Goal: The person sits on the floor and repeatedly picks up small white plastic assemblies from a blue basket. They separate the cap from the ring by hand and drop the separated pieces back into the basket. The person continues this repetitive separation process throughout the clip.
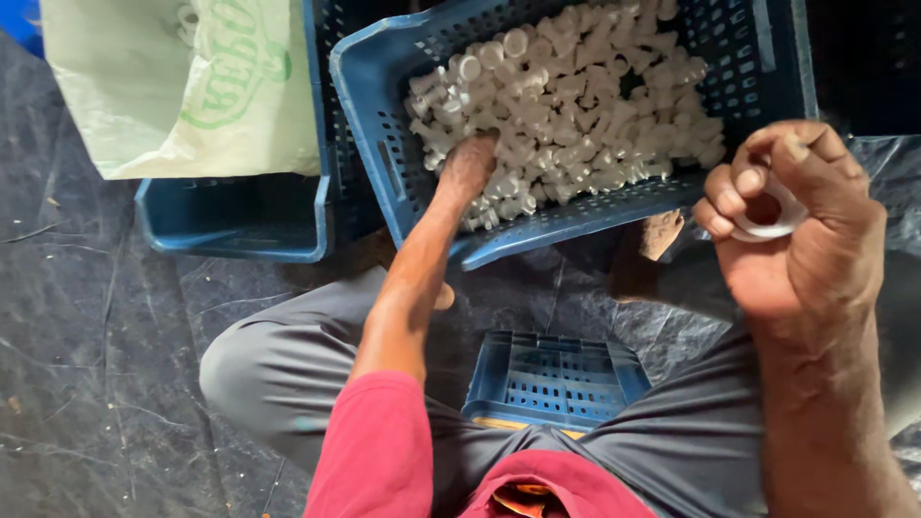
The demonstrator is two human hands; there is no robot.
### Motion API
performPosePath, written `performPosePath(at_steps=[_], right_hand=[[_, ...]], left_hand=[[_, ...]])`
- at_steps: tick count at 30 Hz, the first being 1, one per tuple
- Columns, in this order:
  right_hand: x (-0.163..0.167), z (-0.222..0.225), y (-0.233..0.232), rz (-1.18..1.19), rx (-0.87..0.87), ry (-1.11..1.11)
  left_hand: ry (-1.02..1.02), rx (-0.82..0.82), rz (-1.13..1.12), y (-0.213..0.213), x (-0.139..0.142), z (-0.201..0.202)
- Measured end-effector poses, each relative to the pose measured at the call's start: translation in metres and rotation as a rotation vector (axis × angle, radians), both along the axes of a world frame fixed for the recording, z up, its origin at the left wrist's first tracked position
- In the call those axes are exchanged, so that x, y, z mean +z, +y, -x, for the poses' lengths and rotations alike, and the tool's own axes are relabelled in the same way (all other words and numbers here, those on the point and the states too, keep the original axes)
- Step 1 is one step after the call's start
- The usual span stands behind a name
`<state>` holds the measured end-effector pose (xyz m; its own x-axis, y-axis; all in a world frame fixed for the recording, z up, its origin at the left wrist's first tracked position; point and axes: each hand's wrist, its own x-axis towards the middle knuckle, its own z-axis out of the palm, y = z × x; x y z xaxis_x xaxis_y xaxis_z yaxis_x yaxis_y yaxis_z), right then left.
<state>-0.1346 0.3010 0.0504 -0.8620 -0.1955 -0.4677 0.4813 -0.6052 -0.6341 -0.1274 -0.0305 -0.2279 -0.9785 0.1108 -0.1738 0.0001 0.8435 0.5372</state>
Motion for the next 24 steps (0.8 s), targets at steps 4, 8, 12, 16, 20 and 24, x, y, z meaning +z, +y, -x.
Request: performPosePath(at_steps=[4,8,12,16,20,24], right_hand=[[-0.003,0.002,-0.014,-0.149,0.063,0.067],[-0.011,0.002,-0.033,-0.096,0.156,0.023],[-0.022,-0.012,-0.062,-0.322,0.369,0.019],[-0.042,-0.045,-0.097,-0.379,0.673,-0.063],[-0.066,-0.089,-0.117,-0.167,0.552,0.097],[-0.081,-0.090,-0.125,-0.234,0.351,0.186]], left_hand=[[0.030,0.283,-0.227,-0.010,0.041,-0.007],[-0.072,0.285,-0.706,-0.008,0.123,-0.027],[0.029,0.187,-0.735,0.004,0.196,-0.071],[0.131,0.261,-0.557,0.032,0.217,-0.117],[0.321,0.532,-0.788,0.084,0.197,-0.140],[0.033,0.800,-1.260,0.088,0.196,-0.133]])
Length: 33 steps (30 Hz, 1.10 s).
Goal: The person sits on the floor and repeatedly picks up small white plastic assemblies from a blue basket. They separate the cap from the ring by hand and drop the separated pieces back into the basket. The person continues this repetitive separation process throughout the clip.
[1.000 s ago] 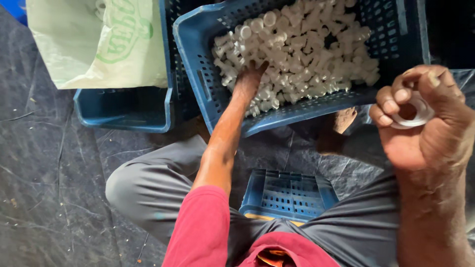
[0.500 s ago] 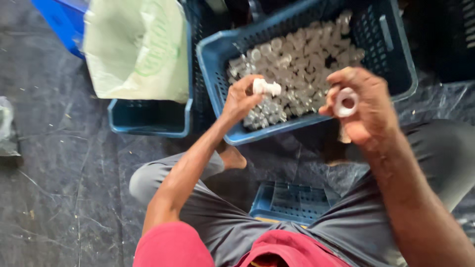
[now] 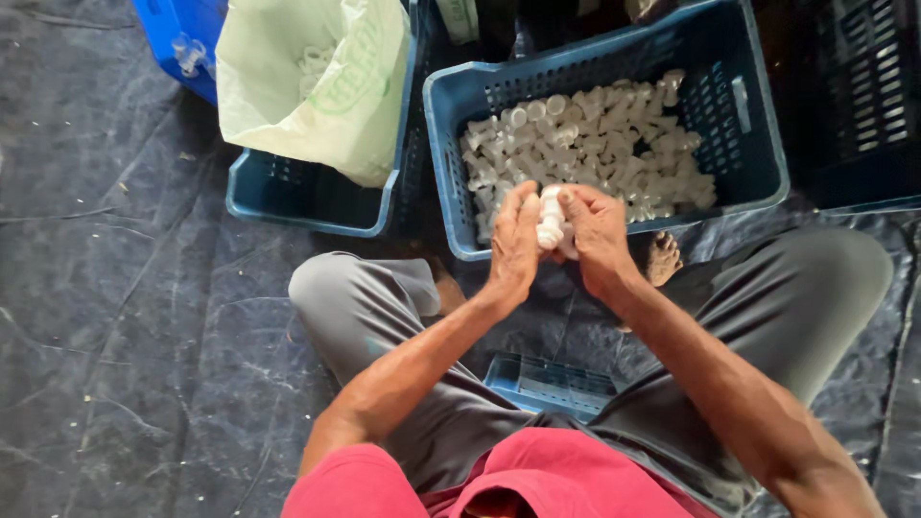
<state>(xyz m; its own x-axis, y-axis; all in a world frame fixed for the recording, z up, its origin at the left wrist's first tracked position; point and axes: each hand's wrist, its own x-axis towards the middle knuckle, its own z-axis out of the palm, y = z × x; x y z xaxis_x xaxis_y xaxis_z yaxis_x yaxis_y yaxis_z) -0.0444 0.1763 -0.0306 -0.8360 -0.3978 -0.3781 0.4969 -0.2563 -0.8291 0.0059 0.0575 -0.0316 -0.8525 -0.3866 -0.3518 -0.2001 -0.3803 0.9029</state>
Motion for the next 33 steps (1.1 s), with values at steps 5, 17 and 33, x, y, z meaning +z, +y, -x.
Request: performPosePath(at_steps=[5,17,33], right_hand=[[0.002,0.015,-0.004,-0.078,-0.140,0.234],[0.022,0.028,0.014,-0.053,0.268,-0.005],[0.049,0.017,0.005,-0.120,0.206,-0.097]], left_hand=[[0.052,-0.236,-0.032,-0.012,0.025,0.005],[0.425,-0.235,1.112,-0.035,0.052,-0.005],[0.176,-0.046,1.208,-0.040,0.049,0.016]])
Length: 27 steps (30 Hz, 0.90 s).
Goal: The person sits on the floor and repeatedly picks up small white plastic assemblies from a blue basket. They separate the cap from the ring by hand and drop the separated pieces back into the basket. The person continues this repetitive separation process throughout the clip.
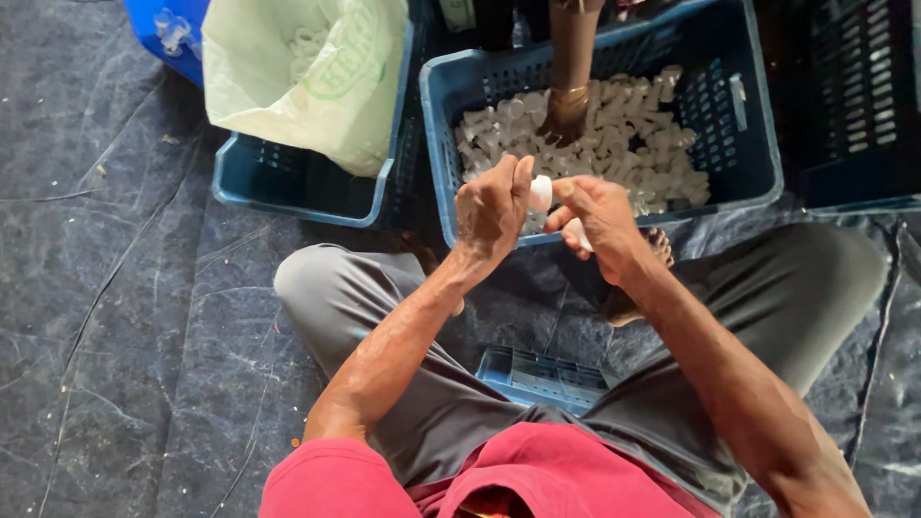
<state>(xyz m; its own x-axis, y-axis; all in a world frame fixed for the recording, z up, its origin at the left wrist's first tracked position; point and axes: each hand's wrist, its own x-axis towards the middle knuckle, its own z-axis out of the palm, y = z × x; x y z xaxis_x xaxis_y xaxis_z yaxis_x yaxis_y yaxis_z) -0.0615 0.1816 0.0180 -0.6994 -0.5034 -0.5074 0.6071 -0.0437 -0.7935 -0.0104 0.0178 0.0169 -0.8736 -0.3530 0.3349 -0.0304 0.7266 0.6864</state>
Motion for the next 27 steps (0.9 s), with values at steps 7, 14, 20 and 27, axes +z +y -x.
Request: performPosePath(at_steps=[7,14,20,27], right_hand=[[0.010,0.003,0.015,0.078,-0.051,0.204],[-0.005,0.003,-0.001,-0.036,0.065,-0.016],[-0.001,0.010,0.018,0.137,-0.085,0.139],[-0.026,0.005,-0.001,-0.017,0.060,-0.037]], left_hand=[[0.049,-0.028,0.043,-0.001,0.001,0.002],[0.094,-0.158,0.182,0.002,0.002,0.000],[0.012,-0.132,0.140,-0.004,0.001,0.000],[0.130,-0.184,0.185,0.000,0.003,-0.002]])
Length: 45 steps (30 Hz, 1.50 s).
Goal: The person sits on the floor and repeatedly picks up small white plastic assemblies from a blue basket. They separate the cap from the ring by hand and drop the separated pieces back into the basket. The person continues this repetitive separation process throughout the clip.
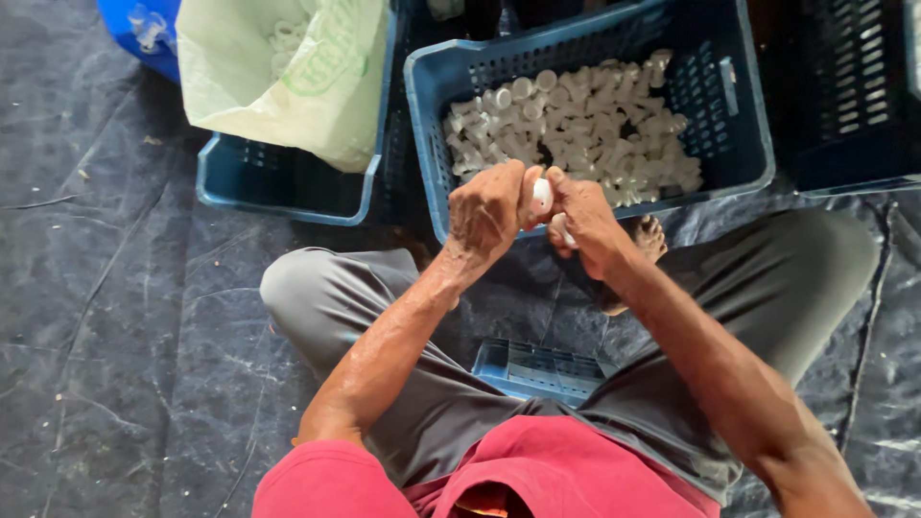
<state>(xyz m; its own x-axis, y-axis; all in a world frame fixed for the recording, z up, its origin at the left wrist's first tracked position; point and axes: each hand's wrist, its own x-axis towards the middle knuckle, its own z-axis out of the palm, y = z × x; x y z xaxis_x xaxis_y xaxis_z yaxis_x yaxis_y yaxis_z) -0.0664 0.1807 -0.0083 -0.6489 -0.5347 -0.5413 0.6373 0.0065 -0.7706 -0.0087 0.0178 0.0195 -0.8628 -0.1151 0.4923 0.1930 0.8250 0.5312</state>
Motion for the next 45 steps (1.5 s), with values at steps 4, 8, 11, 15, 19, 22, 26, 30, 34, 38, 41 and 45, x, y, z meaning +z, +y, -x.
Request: performPosePath(at_steps=[4,8,11,15,19,22,26,30,34,38,41,45], right_hand=[[0.004,-0.007,0.005,-0.034,-0.054,0.162],[0.024,-0.005,0.014,0.044,-0.065,0.375],[0.025,0.001,0.006,0.053,-0.219,0.237],[0.009,0.001,-0.007,0.001,-0.091,-0.290],[0.001,-0.007,-0.004,0.047,0.011,-0.109],[0.006,-0.009,-0.001,0.004,-0.036,0.019],[0.014,-0.012,-0.003,0.030,-0.100,0.240],[0.013,-0.017,-0.006,0.043,-0.041,0.668],[0.009,-0.010,-0.004,0.005,-0.086,0.484],[0.013,0.004,0.006,0.063,-0.137,0.197],[0.019,0.008,0.011,0.074,-0.100,0.225],[0.025,0.009,0.012,-0.045,-0.024,0.479]], left_hand=[[-0.073,0.018,-0.035,-0.003,-0.003,0.002],[-0.144,0.081,-0.046,-0.006,-0.007,0.005],[-0.154,0.110,-0.074,-0.006,-0.007,0.006],[-0.086,0.038,-0.016,0.000,-0.005,0.005],[-0.021,-0.106,0.040,-0.001,-0.003,0.002],[-0.130,0.003,-0.033,-0.002,-0.004,0.001],[-0.368,0.116,-0.221,-0.004,-0.011,0.004],[-0.475,0.069,-0.579,-0.015,-0.014,0.009],[-0.733,-0.191,-0.951,-0.030,-0.008,0.007],[-0.469,-0.404,-0.863,-0.026,-0.003,0.004],[-0.444,-0.293,-0.700,-0.025,-0.002,0.001],[-0.514,-0.156,-0.606,-0.029,-0.007,0.001]])
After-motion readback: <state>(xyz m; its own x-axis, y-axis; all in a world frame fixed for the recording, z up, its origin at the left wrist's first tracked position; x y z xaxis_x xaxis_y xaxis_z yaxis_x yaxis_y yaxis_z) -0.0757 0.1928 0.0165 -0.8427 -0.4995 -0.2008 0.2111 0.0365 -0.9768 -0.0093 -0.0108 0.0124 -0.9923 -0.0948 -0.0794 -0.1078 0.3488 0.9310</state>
